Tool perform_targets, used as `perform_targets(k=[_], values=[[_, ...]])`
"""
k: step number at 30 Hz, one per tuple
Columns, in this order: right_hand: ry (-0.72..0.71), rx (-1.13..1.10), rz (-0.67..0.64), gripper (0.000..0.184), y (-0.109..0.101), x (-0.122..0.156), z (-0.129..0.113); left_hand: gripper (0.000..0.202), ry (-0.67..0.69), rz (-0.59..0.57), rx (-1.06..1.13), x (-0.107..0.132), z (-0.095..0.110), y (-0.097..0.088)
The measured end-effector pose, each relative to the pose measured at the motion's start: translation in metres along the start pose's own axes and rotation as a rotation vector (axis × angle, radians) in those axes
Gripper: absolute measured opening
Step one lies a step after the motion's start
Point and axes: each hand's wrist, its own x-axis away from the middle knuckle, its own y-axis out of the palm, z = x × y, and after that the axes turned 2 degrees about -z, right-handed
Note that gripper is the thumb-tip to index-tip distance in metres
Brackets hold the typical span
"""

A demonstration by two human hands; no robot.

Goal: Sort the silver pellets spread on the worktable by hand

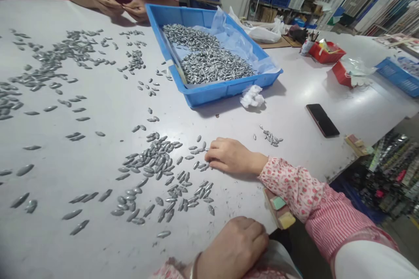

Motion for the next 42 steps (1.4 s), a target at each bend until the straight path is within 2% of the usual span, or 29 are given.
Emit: perform_targets(k=[5,8,14,25,29,31,33,35,37,39,42], values=[[0.022,0.012,-0.166,0.013,-0.01,-0.014,0.002,0.013,-0.008,-0.008,-0.01,-0.001,0.001,0.0],[0.04,0.005,-0.189,0.016,-0.01,-0.02,0.003,0.014,-0.002,0.0,-0.014,0.0,0.0,0.001],[0.107,-0.032,-0.069,0.012,-0.002,-0.023,0.0,0.017,-0.001,0.028,-0.024,-0.001,0.0,0.003],[-0.031,-0.044,0.021,0.011,0.014,-0.025,-0.009,0.017,-0.003,0.034,-0.019,-0.001,-0.001,0.01],[-0.106,-0.1,-0.002,0.014,0.013,-0.024,-0.007,0.018,-0.005,0.043,-0.014,-0.001,-0.001,0.012],[-0.137,-0.169,0.031,0.017,0.01,-0.023,-0.004,0.018,-0.006,0.042,-0.018,-0.001,-0.001,0.014],[-0.088,-0.269,0.155,0.019,0.005,-0.022,0.001,0.019,-0.014,0.031,-0.028,-0.002,-0.001,0.014],[0.032,-0.349,0.312,0.02,0.0,-0.021,0.006,0.019,-0.018,0.021,-0.034,-0.003,-0.001,0.013],[0.149,-0.37,0.414,0.02,-0.004,-0.02,0.011,0.02,-0.016,0.021,-0.034,-0.002,-0.001,0.012],[0.213,-0.351,0.437,0.017,-0.004,-0.02,0.015,0.019,-0.008,0.025,-0.027,-0.002,-0.002,0.011],[0.228,-0.319,0.362,0.011,-0.003,-0.021,0.017,0.018,0.014,0.042,-0.021,-0.001,-0.003,0.012]])
